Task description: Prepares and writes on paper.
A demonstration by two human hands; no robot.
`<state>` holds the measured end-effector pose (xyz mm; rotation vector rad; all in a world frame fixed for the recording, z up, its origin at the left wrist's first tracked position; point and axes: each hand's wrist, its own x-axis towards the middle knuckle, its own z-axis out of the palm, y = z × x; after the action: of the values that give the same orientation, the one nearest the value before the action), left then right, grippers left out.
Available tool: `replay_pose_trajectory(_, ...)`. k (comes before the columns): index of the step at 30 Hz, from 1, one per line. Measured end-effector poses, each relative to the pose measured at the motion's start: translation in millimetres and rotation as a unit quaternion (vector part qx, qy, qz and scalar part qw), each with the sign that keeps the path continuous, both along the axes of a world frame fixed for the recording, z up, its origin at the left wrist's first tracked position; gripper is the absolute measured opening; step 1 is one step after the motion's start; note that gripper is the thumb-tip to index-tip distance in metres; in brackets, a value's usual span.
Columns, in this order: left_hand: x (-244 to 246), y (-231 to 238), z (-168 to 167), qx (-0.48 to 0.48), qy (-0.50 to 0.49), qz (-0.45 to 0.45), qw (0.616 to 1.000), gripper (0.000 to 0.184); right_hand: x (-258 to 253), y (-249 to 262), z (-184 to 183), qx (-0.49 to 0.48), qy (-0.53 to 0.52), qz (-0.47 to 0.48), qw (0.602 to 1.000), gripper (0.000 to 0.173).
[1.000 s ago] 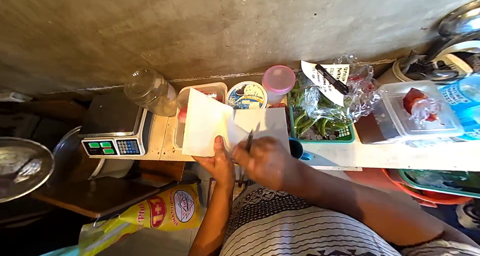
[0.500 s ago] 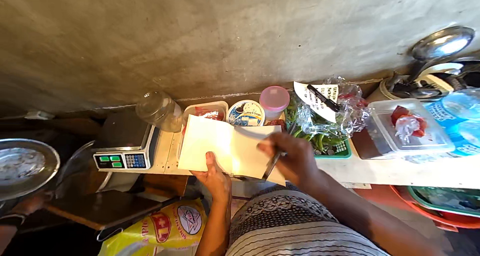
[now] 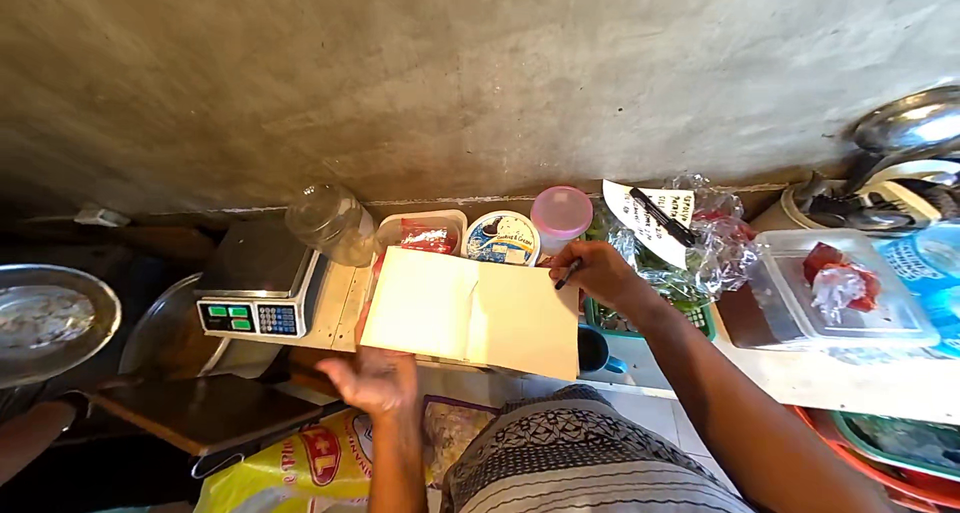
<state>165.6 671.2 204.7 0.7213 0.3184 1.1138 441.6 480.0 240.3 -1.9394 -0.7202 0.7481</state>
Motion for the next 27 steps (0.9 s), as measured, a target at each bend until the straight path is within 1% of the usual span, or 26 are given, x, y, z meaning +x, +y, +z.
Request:
replay_pose_trajectory(1,-12.3,17.3,3.3,0.005,0.012,-0.034,0.999,0.102,-0.5,1.2,-0.8,-0.011,-0.008,-0.002,1.000,0.009)
replay_pose_trajectory(2,-21.8,33.9,9.8,0.006,0.048,-0.064,0.997,0.105,-1.4,1.7,-1.7,-0.017,-0.016,-0.005,1.000,0.009)
replay_pose_trajectory(4,-32.1,64.4,31.0,0.029,0.169,-0.129,0.977,0.106,-3.2,3.5,-2.9,-0.017,-0.037,-0.009,0.999,0.012)
replay_pose_trajectory(5,-31.7,78.8,42.6,0.055,0.256,-0.154,0.953,0.100,-5.3,4.8,-2.9,-0.019,-0.053,-0.006,0.998,0.015)
replay_pose_trajectory(6,-27.0,92.5,53.8,0.083,0.347,-0.173,0.918,0.091,-7.9,6.7,-3.3,-0.021,-0.070,-0.002,0.997,0.016)
replay_pose_trajectory(7,-18.7,104.9,64.2,0.112,0.438,-0.194,0.871,0.083,-11.2,8.9,-4.1,-0.023,-0.088,0.000,0.996,0.017)
replay_pose_trajectory(8,-8.3,115.7,72.6,0.141,0.508,-0.219,0.821,0.076,-14.6,11.2,-5.1,-0.027,-0.107,-0.003,0.994,0.017)
replay_pose_trajectory(10,16.4,126.5,84.7,0.190,0.602,-0.244,0.736,0.061,-20.8,15.0,-5.0,-0.046,-0.141,-0.015,0.989,0.019)
replay_pose_trajectory(11,29.3,126.2,89.1,0.211,0.633,-0.246,0.703,0.053,-23.1,16.3,-4.5,-0.057,-0.152,-0.023,0.987,0.020)
replay_pose_trajectory(12,41.3,124.8,91.4,0.227,0.653,-0.247,0.679,0.050,-25.0,17.5,-3.6,-0.068,-0.158,-0.031,0.985,0.020)
replay_pose_trajectory(14,59.7,120.6,85.6,0.252,0.669,-0.252,0.652,0.050,-27.6,18.9,-3.1,-0.081,-0.166,-0.041,0.982,0.020)
replay_pose_trajectory(15,65.7,120.7,76.6,0.270,0.673,-0.246,0.643,0.054,-28.5,19.4,-3.1,-0.085,-0.164,-0.044,0.982,0.020)
replay_pose_trajectory(17,74.5,121.5,56.3,0.338,0.680,-0.209,0.616,0.069,-30.0,19.8,-0.4,-0.099,-0.154,-0.047,0.982,0.019)
replay_pose_trajectory(19,82.4,114.9,44.3,0.423,0.681,-0.174,0.573,0.079,-31.5,19.8,2.5,-0.111,-0.133,-0.042,0.984,0.019)
replay_pose_trajectory(20,88.7,109.1,42.7,0.467,0.657,-0.172,0.566,0.076,-31.6,20.1,3.4,-0.114,-0.127,-0.041,0.985,0.018)
replay_pose_trajectory(21,96.1,103.1,42.2,0.520,0.617,-0.179,0.563,0.066,-32.3,20.6,4.0,-0.115,-0.124,-0.042,0.985,0.018)
replay_pose_trajectory(22,104.5,95.0,44.0,0.565,0.573,-0.199,0.559,0.059,-33.0,20.7,4.0,-0.114,-0.124,-0.045,0.985,0.017)
replay_pose_trajectory(23,113.0,85.4,48.2,0.597,0.541,-0.226,0.547,0.054,-33.4,20.8,3.5,-0.111,-0.127,-0.048,0.985,0.016)
replay_pose_trajectory(24,120.5,77.1,52.7,0.618,0.529,-0.257,0.521,0.051,-34.1,20.8,2.7,-0.108,-0.129,-0.050,0.984,0.016)
replay_pose_trajectory(26,133.1,67.4,58.4,0.635,0.546,-0.307,0.452,0.047,-35.1,21.2,1.4,-0.102,-0.133,-0.054,0.984,0.015)
replay_pose_trajectory(27,138.1,68.0,56.0,0.635,0.552,-0.323,0.433,0.045,-35.6,21.5,1.2,-0.100,-0.133,-0.058,0.984,0.014)
